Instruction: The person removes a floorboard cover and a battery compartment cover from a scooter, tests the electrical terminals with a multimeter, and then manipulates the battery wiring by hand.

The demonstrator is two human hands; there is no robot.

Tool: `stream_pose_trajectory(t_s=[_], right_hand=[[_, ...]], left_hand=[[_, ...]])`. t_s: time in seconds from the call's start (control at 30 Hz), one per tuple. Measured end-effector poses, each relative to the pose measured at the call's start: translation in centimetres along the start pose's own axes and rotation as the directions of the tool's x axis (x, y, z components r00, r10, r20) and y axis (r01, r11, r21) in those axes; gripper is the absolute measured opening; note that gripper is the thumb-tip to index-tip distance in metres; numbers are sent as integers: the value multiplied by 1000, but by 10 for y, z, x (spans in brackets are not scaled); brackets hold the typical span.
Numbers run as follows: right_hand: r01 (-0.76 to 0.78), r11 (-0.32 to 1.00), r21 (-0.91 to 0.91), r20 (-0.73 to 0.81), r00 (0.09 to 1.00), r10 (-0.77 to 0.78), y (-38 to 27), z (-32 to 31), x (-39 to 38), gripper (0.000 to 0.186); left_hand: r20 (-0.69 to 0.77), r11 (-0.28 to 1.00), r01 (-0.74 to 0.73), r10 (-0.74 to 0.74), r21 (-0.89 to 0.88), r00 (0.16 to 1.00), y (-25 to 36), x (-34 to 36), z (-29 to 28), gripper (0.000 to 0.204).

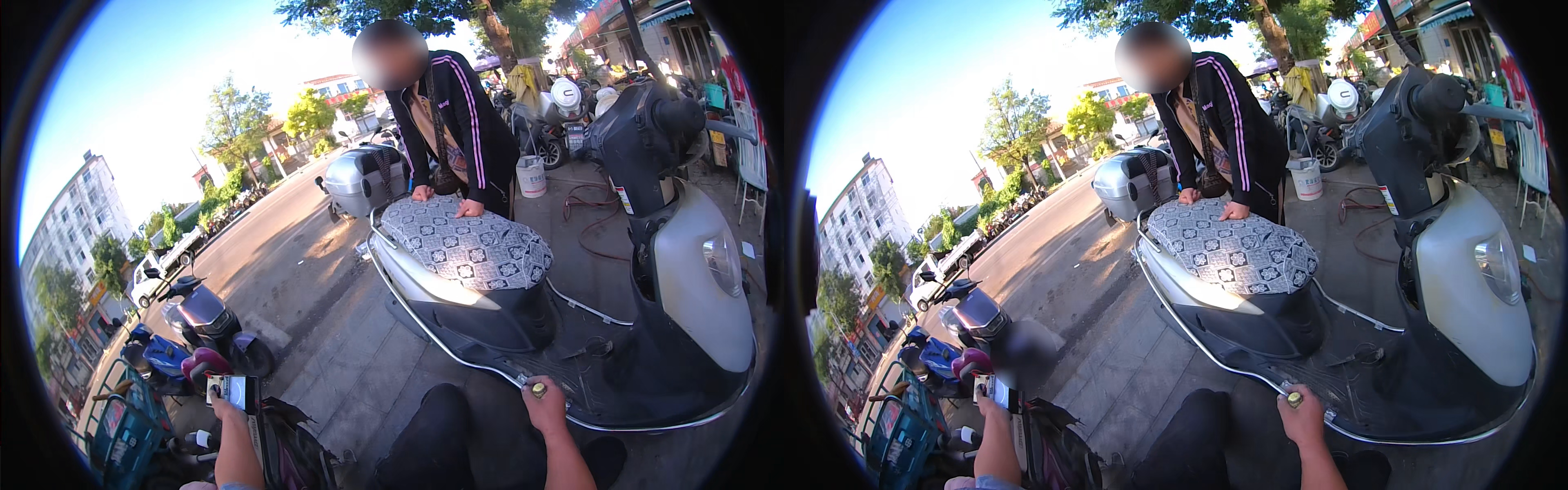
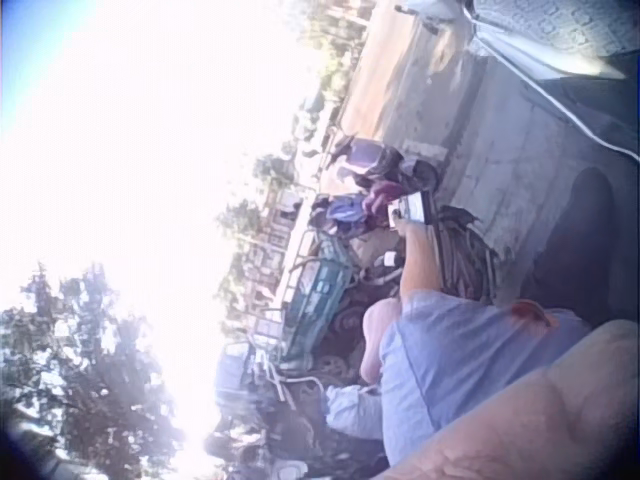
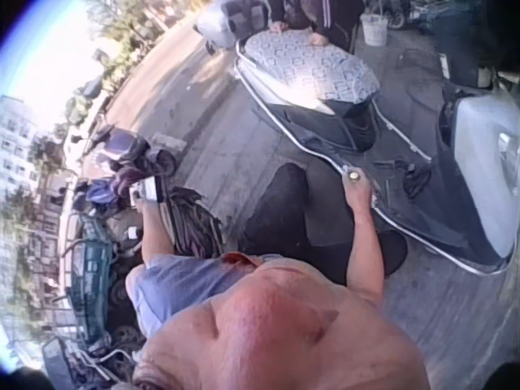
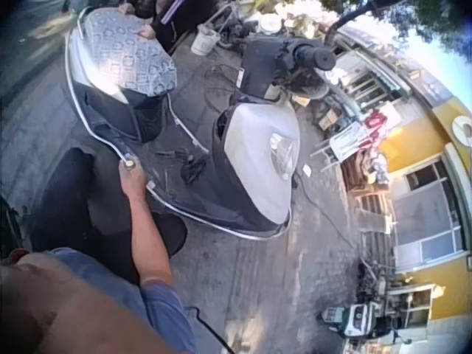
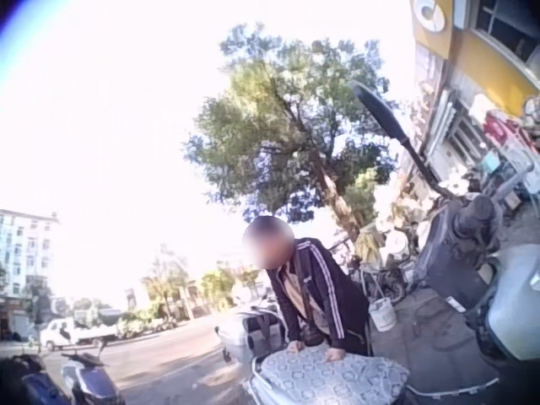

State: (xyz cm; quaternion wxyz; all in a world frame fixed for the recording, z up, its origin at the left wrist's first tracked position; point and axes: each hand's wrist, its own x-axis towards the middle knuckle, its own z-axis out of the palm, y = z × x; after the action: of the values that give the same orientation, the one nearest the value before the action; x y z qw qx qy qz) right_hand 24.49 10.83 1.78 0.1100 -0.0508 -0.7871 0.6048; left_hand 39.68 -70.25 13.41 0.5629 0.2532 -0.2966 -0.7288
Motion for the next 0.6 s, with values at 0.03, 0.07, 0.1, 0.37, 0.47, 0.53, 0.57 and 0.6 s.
stream_pose_trajectory(t_s=[0.03, 0.07, 0.1, 0.37, 0.47, 0.53, 0.57, 0.6], right_hand=[[7, 1000, 10, 13, 1000, -8, -1, 5, -3, 25], [13, 999, -49, -7, 1000, -14, 0, -2, -2, 24], [18, 997, -81, -34, 999, -21, 2, -8, -3, 22], [-48, 981, -186, 8, 999, 51, -13, -19, -13, 30], [-24, 982, -187, 26, 999, 30, -27, -16, -13, 29], [3, 984, -177, 28, 1000, 2, -20, -20, -13, 33], [-31, 973, -230, 55, 997, 45, -21, -20, -15, 32], [-45, 971, -233, 89, 994, 67, -20, -20, -19, 32]], left_hand=[[8, 994, -60, 60, 91, 998, 30, 11, -14, 58], [-220, 969, 0, 55, 247, 974, -1, 7, -29, 65], [-406, 918, 70, 102, 389, 908, -21, 3, -24, 72], [-504, 217, 455, 358, 864, 786, 10, 3, -84, 91], [-364, -197, 488, 450, 850, 815, 30, -11, -94, 89], [-283, -374, 470, 455, 800, 844, 26, -22, -86, 87], [-259, -441, 470, 458, 765, 850, 21, -27, -91, 86], [-233, -497, 471, 467, 729, 853, 20, -30, -93, 85]])
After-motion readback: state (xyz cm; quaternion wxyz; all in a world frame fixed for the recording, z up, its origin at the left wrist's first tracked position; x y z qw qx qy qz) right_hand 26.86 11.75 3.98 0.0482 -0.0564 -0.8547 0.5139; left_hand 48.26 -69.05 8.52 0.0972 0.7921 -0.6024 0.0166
